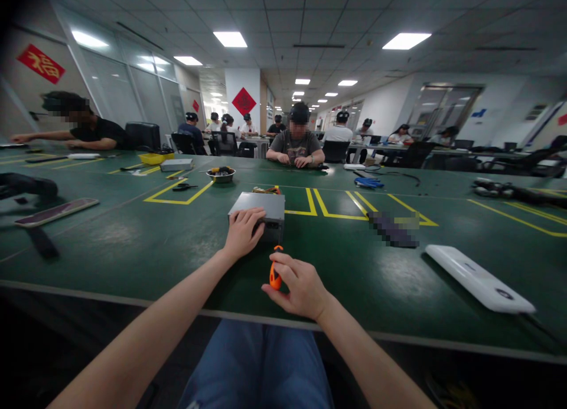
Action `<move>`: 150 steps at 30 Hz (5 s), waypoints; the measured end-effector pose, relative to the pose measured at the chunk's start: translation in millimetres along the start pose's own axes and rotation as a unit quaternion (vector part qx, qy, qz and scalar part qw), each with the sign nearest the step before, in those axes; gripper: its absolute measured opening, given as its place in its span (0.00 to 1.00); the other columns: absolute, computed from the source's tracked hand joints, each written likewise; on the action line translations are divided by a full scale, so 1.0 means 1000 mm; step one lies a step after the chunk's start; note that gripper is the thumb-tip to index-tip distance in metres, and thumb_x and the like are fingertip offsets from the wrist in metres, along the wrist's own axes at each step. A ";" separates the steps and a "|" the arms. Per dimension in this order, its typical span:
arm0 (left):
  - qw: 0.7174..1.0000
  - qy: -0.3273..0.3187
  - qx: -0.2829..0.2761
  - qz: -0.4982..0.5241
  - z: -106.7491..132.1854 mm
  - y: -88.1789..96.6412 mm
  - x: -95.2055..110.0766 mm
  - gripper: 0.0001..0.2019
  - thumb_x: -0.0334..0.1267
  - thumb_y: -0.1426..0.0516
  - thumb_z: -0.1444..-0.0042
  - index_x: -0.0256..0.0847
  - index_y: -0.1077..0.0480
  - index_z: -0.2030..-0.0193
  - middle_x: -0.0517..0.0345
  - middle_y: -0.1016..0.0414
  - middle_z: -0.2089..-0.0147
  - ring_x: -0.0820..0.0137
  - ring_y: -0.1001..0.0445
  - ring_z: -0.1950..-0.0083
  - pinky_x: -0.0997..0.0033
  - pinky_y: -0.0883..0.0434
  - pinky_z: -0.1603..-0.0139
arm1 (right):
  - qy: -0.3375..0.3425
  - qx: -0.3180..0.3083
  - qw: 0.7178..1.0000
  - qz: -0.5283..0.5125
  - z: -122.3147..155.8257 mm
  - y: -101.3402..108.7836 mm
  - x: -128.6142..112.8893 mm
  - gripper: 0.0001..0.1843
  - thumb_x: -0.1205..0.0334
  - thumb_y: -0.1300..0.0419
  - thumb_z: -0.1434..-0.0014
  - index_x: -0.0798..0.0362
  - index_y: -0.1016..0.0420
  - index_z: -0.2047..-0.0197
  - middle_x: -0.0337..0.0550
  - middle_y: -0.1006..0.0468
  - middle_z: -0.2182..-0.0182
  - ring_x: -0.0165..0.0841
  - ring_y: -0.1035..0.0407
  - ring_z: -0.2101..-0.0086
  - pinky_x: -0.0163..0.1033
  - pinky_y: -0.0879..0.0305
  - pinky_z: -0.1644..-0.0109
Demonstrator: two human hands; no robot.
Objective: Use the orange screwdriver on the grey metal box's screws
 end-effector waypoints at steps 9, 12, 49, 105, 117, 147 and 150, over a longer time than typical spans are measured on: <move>1.000 0.000 0.001 -0.003 0.001 0.000 0.000 0.13 0.38 0.51 0.40 0.46 0.36 0.49 0.58 0.31 0.44 0.66 0.37 0.42 0.59 0.46 0.41 | 0.036 -0.033 0.998 0.050 -0.003 -0.003 -0.009 0.16 0.61 0.48 0.42 0.55 0.37 0.51 0.55 0.30 0.56 0.37 0.29 0.62 0.40 0.29 0.64; 1.000 -0.001 0.003 -0.001 0.001 0.000 0.001 0.13 0.37 0.51 0.40 0.46 0.36 0.49 0.58 0.31 0.44 0.66 0.37 0.42 0.59 0.46 0.41 | 0.025 0.005 0.999 0.029 -0.002 0.004 -0.007 0.14 0.62 0.45 0.44 0.55 0.38 0.55 0.54 0.29 0.58 0.36 0.29 0.63 0.38 0.29 0.65; 1.000 0.004 -0.002 0.001 0.000 -0.001 -0.001 0.13 0.37 0.51 0.41 0.46 0.36 0.49 0.57 0.32 0.43 0.65 0.37 0.41 0.59 0.46 0.41 | 0.002 -0.041 0.999 0.028 -0.004 -0.007 -0.002 0.17 0.51 0.45 0.44 0.54 0.38 0.57 0.53 0.28 0.59 0.35 0.28 0.65 0.38 0.29 0.66; 1.000 -0.003 -0.005 -0.010 0.001 -0.002 -0.002 0.14 0.36 0.50 0.41 0.47 0.36 0.48 0.57 0.32 0.43 0.66 0.37 0.41 0.58 0.46 0.41 | 0.044 -0.083 0.993 0.064 -0.009 -0.014 -0.008 0.17 0.55 0.45 0.42 0.56 0.36 0.53 0.56 0.28 0.55 0.38 0.28 0.61 0.39 0.29 0.62; 1.000 -0.003 -0.009 0.006 0.001 -0.002 -0.002 0.14 0.36 0.50 0.41 0.46 0.37 0.48 0.57 0.32 0.43 0.66 0.38 0.41 0.58 0.46 0.41 | 0.081 -0.053 0.993 0.064 -0.009 -0.011 -0.002 0.23 0.50 0.49 0.43 0.56 0.36 0.49 0.54 0.28 0.60 0.39 0.28 0.62 0.39 0.30 0.65; 1.000 -0.005 -0.016 0.001 0.001 -0.004 -0.003 0.15 0.37 0.51 0.41 0.47 0.37 0.47 0.57 0.33 0.42 0.66 0.38 0.41 0.58 0.47 0.41 | 0.059 -0.018 0.997 0.049 -0.004 -0.001 -0.003 0.17 0.60 0.47 0.43 0.56 0.37 0.51 0.56 0.27 0.56 0.37 0.28 0.65 0.39 0.31 0.66; 1.000 -0.001 -0.016 -0.001 0.001 -0.003 -0.003 0.15 0.36 0.51 0.41 0.47 0.37 0.47 0.57 0.33 0.42 0.66 0.38 0.41 0.58 0.46 0.41 | 0.058 0.026 0.996 0.069 -0.005 0.005 -0.004 0.13 0.57 0.43 0.45 0.53 0.36 0.57 0.53 0.24 0.60 0.34 0.28 0.71 0.38 0.33 0.70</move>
Point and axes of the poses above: each hand's wrist, its own z-axis away from the middle knuckle, its own y-axis out of the back of the hand, x = y × z, the point moved 10 cm from there along -z, towards the middle knuckle
